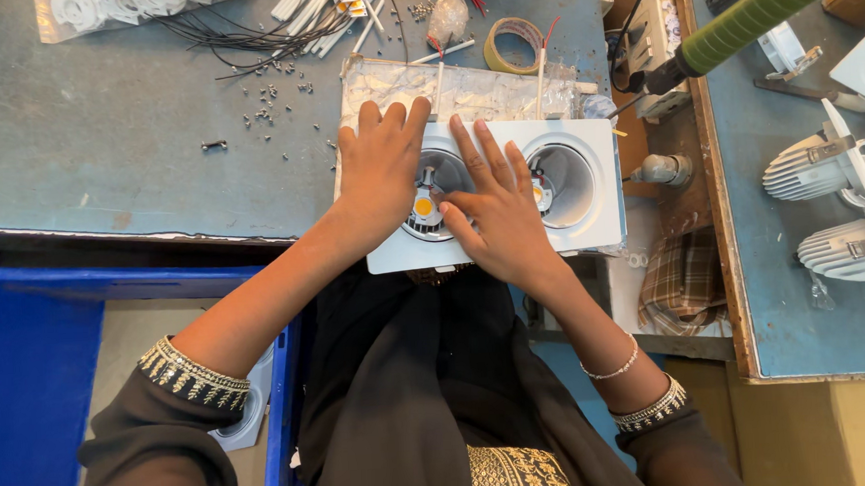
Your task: The person assembles a dual recessed light fixture by inserting LED modules and securing them with a green power drill. They then attach a white plastic diffuser, connect red and black wires to a small circuit board, and secure the wiring inside the fixture housing.
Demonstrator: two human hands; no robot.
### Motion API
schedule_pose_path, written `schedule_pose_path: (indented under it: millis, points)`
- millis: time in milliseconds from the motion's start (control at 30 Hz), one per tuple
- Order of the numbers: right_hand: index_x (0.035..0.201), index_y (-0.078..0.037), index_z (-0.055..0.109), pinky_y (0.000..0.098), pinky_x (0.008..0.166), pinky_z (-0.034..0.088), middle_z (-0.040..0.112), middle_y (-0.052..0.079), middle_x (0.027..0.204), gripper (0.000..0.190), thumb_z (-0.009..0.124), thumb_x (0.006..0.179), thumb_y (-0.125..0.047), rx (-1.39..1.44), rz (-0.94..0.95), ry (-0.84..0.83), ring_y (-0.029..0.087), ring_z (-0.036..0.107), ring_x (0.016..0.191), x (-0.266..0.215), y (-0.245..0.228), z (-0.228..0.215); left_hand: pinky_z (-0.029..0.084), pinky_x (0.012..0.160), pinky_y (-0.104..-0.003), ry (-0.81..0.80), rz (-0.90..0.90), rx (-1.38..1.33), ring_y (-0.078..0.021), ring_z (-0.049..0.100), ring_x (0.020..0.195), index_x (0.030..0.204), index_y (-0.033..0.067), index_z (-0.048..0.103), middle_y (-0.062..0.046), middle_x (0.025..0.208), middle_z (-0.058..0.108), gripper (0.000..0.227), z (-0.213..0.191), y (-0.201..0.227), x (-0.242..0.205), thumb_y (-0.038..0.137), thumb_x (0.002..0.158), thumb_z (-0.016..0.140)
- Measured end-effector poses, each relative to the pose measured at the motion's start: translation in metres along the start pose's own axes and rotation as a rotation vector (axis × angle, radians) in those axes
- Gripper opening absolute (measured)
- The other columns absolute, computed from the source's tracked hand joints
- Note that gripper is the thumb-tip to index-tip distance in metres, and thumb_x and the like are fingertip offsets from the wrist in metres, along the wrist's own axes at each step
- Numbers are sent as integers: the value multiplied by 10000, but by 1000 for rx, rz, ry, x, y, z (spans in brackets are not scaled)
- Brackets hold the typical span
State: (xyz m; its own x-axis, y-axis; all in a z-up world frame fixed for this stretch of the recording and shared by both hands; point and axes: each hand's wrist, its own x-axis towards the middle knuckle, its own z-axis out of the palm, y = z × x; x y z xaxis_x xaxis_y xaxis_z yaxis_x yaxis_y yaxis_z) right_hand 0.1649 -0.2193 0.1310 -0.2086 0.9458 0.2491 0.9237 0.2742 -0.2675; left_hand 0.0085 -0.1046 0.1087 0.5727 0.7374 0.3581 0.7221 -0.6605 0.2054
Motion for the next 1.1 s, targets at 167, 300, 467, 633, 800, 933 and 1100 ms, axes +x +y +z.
schedule_pose_path:
  millis: [167, 300, 467, 633, 800, 933, 1100]
  points:
    - [1027, -116, 790, 584, 1255, 28, 152, 123, 1718, 321, 582, 994, -358, -21, 15, 3, 326, 54, 1597, 4, -7, 4, 444, 795, -526, -9, -15, -5, -329, 512, 1130, 1366, 105, 441, -71, 1143, 608, 832, -6, 3, 0, 125, 639, 845]
    - [1026, -106, 776, 589, 1251, 31, 157, 134, 1719, 317, 578, 988, -351, -19, 15, 1, 326, 61, 1597, 6, -6, 3, 451, 809, -519, 27, -47, -52, -315, 545, 1130, 1308, 102, 496, -62, 1131, 624, 756, -3, 5, 0, 154, 650, 866]
    - [1021, -116, 782, 570, 1261, 48, 181, 116, 1723, 316, 556, 979, -333, -6, 49, 16, 312, 98, 1600, 7, -6, 3, 531, 930, -390, 328, -48, -919, -253, 659, 1046, 1211, 59, 623, -104, 1147, 657, 380, 12, -39, 4, 90, 871, 790]
    - [951, -124, 802, 553, 1258, 55, 237, 83, 1706, 317, 567, 957, -337, 51, 108, 26, 305, 135, 1589, 10, -6, 4, 521, 856, -410, 589, -449, -586, -282, 670, 978, 1071, 33, 704, -129, 1061, 664, 135, 38, -148, -22, 19, 937, 710]
    - [978, -130, 806, 533, 1264, 67, 275, 69, 1699, 304, 584, 955, -336, 57, 111, 63, 285, 161, 1591, 11, -7, 5, 530, 826, -405, 600, -519, -328, -308, 656, 938, 1008, 6, 725, -162, 1018, 652, 141, 69, -225, -54, -11, 871, 750]
    - [987, -131, 806, 535, 1262, 65, 278, 65, 1700, 286, 587, 958, -313, 48, 101, 67, 288, 154, 1590, 10, -6, 5, 552, 831, -350, 414, -546, -574, -232, 699, 877, 1017, 15, 741, -137, 1042, 671, 154, 58, -248, -73, 74, 888, 801]
    - [992, -126, 799, 528, 1268, 71, 284, 59, 1706, 282, 586, 965, -309, 33, 105, 59, 280, 158, 1595, 9, -4, 6, 543, 800, -348, 250, -471, -533, -238, 671, 882, 1010, 49, 772, -134, 1026, 669, 300, 34, -244, -81, 143, 761, 910]
